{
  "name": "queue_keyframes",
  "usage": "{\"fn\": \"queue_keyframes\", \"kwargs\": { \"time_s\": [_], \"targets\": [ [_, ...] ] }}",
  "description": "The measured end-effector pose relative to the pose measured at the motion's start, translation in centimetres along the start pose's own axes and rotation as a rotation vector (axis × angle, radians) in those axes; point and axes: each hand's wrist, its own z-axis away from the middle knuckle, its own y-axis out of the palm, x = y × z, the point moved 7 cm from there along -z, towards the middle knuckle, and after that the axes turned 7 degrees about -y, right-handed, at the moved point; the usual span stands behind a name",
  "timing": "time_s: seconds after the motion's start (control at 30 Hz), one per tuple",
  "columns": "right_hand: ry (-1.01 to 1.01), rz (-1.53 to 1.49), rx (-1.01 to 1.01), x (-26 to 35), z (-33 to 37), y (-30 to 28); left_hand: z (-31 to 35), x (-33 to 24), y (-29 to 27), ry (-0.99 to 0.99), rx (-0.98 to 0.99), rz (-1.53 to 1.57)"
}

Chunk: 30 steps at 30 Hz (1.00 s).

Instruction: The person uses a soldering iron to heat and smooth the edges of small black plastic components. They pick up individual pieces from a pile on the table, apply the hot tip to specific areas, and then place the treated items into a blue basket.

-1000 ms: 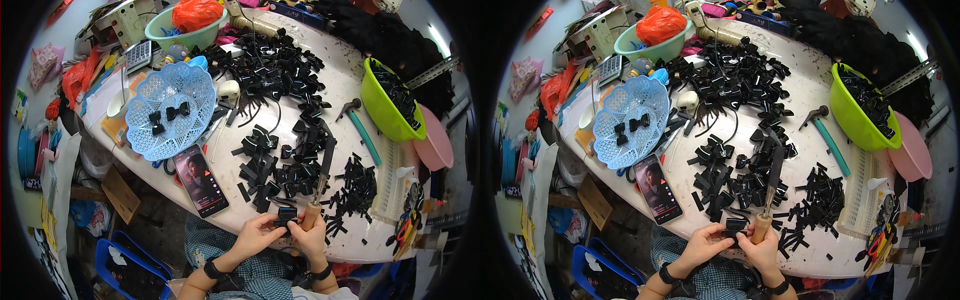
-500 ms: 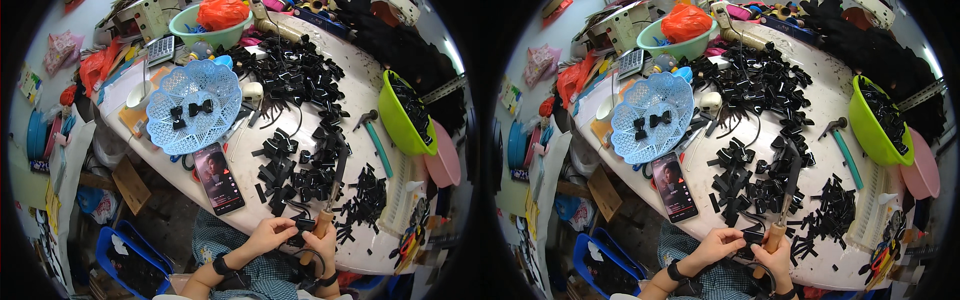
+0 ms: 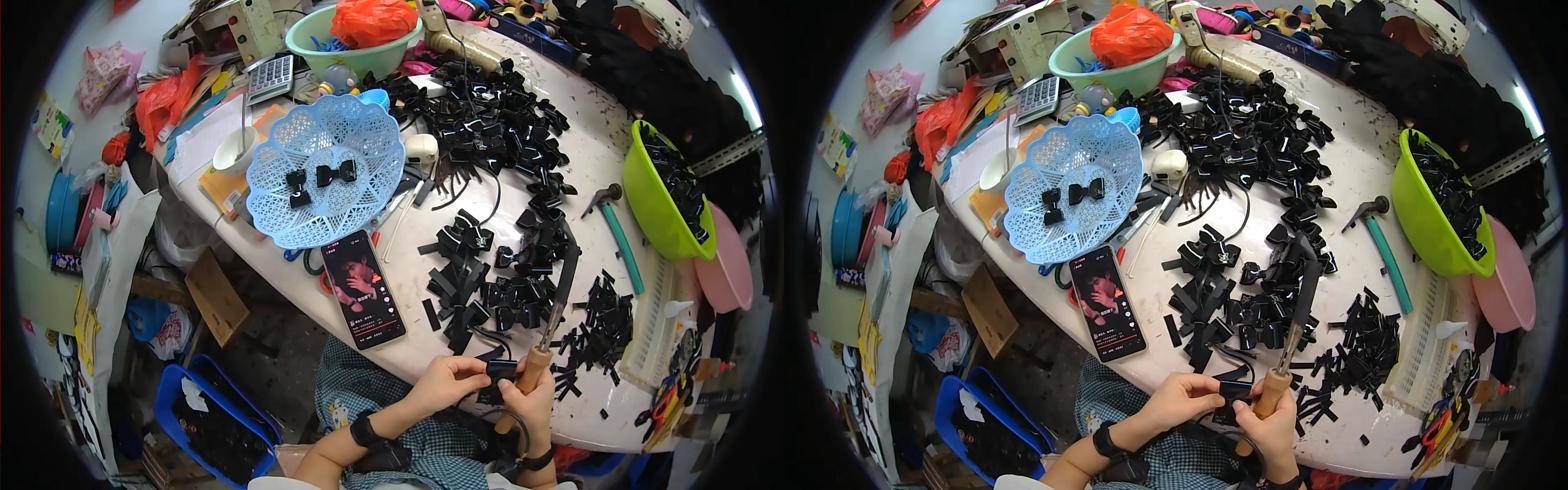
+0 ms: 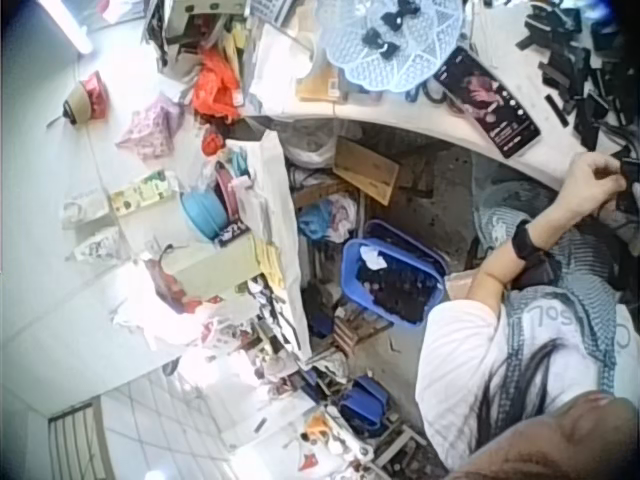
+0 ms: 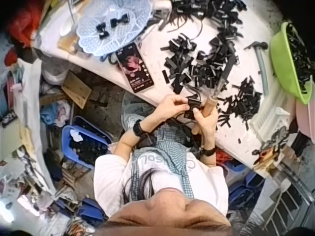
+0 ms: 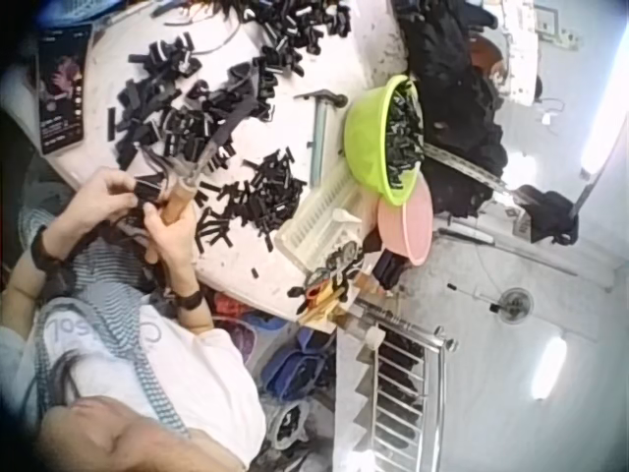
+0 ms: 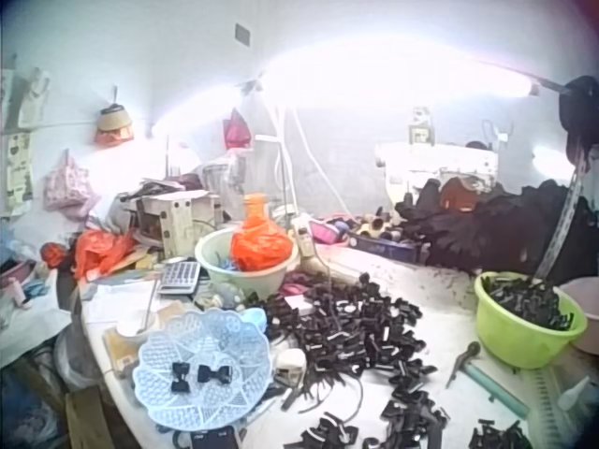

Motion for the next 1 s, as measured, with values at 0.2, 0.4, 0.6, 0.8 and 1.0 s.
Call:
{"fn": "queue_keyframes", "kwargs": {
  "time_s": [0.2, 0.4, 0.6, 0.8, 1.0],
  "targets": [
    [-0.077, 0.121, 0.012, 0.8, 0.1, 0.6, 0.7, -1.3, 0.3, 0.114, -0.001, -0.121],
    [0.03, -0.131, -0.019, 0.4, 0.3, 0.7, 0.3, -0.7, -0.2, 0.162, 0.007, -0.068],
    [0.03, -0.139, 0.014, 0.3, 0.1, 0.6, 0.6, -1.2, 0.5, 0.192, 0.089, -0.011],
    [0.018, -0.218, 0.074, 0.2, 0.0, 1.2, 0.5, -1.2, 0.8, 0.196, 0.16, 0.054],
    [0.048, -0.272, 0.173, 0.6, 0.1, 1.6, 0.9, -1.8, 0.5, 0.343, 0.142, 0.014]
  ]
}}
